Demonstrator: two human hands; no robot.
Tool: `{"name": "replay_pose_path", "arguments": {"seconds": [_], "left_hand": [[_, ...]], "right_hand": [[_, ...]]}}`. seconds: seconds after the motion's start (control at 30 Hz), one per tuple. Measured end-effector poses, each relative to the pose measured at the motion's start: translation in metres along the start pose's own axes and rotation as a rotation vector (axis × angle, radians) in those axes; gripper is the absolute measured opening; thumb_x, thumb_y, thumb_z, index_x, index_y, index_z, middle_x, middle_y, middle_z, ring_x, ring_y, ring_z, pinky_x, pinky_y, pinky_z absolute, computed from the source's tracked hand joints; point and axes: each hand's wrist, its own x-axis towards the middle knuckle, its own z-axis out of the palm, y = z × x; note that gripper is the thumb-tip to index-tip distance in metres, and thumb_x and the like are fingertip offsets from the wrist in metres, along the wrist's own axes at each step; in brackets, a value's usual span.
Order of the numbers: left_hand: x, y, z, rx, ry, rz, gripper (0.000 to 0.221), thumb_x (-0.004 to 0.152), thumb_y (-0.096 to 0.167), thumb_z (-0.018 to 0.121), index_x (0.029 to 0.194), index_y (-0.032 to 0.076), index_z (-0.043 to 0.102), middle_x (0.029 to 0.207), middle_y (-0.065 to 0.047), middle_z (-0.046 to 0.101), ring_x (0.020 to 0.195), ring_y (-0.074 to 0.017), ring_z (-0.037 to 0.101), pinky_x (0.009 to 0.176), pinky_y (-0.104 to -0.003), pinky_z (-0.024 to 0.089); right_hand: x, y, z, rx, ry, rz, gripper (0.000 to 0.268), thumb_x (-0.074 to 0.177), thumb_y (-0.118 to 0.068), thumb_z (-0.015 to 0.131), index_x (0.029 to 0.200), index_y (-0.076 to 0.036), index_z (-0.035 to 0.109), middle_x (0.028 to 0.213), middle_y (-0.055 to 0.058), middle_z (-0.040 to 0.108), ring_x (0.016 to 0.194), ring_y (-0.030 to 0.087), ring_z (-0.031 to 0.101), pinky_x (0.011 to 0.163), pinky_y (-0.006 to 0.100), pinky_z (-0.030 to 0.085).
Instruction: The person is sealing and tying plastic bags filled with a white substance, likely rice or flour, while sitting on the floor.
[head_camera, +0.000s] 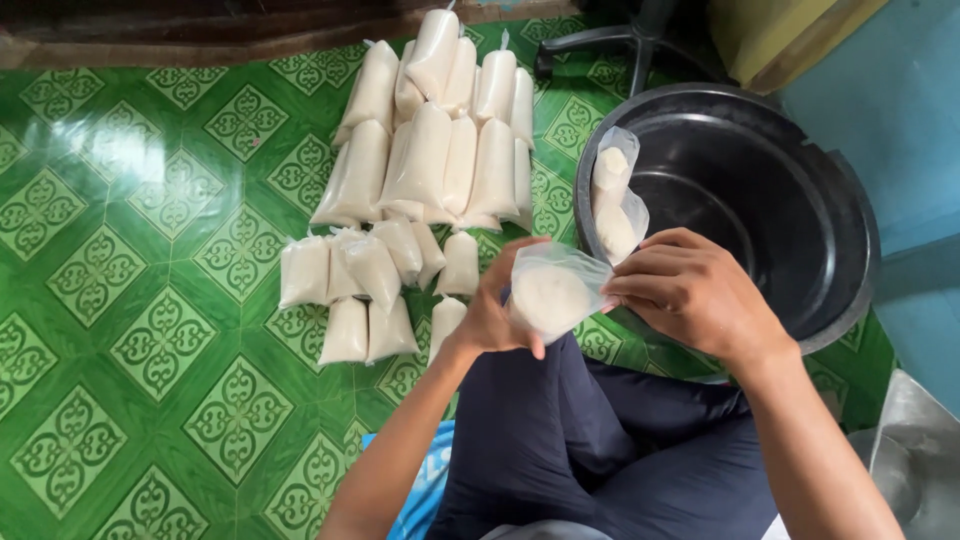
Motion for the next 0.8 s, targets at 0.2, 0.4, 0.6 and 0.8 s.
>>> {"name": "replay_pose_path", "arguments": {"seconds": [0.2,0.4,0.6,0.8], "left_hand": [[-0.015,-0.017,0.014,0.001,0.041,-0.137,0.063,0.049,0.029,0.096,0.097,0.002,0.067,0.086,-0.011,0.071,0.083,-0.0191,0.071,0.083,-0.03,0.051],[-0.015,0.025,0.02,0.169,0.011,-0.412,0.068,0.051,0.045,0.091,0.096,0.0,0.065,0.086,-0.016,0.072,0.091,-0.0232,0.071,0.101,-0.027,0.038],[-0.013,0.077,0.022,0.123,-0.041,-0.567,0.061,0.058,0.042,0.09,0.101,0.007,0.067,0.087,-0.011,0.074,0.088,-0.0244,0.073,0.088,-0.037,0.052],[0.004,0.117,0.024,0.171,-0.153,-0.576,0.058,0.064,0.025,0.082,0.113,0.001,0.063,0.095,-0.01,0.076,0.078,-0.0198,0.074,0.071,-0.028,0.058]], "right_hand": [[-0.015,0.014,0.02,0.057,0.12,0.132,0.013,0.076,-0.01,0.08,0.083,-0.021,0.074,0.079,-0.009,0.071,0.076,0.012,0.069,0.095,0.034,0.049],[-0.006,0.003,-0.001,0.26,0.054,0.413,0.013,0.072,-0.002,0.079,0.072,-0.015,0.076,0.066,-0.003,0.073,0.065,0.019,0.071,0.077,0.034,0.055],[-0.001,-0.013,-0.018,0.443,-0.163,0.82,0.062,0.064,-0.01,0.085,0.123,-0.008,0.064,0.063,0.011,0.074,0.029,0.016,0.046,0.026,0.025,0.034],[0.021,-0.038,-0.057,0.375,-0.427,0.879,0.074,0.056,-0.003,0.084,0.127,-0.016,0.067,0.075,-0.003,0.084,0.065,0.01,0.076,0.064,0.028,0.056]]}}
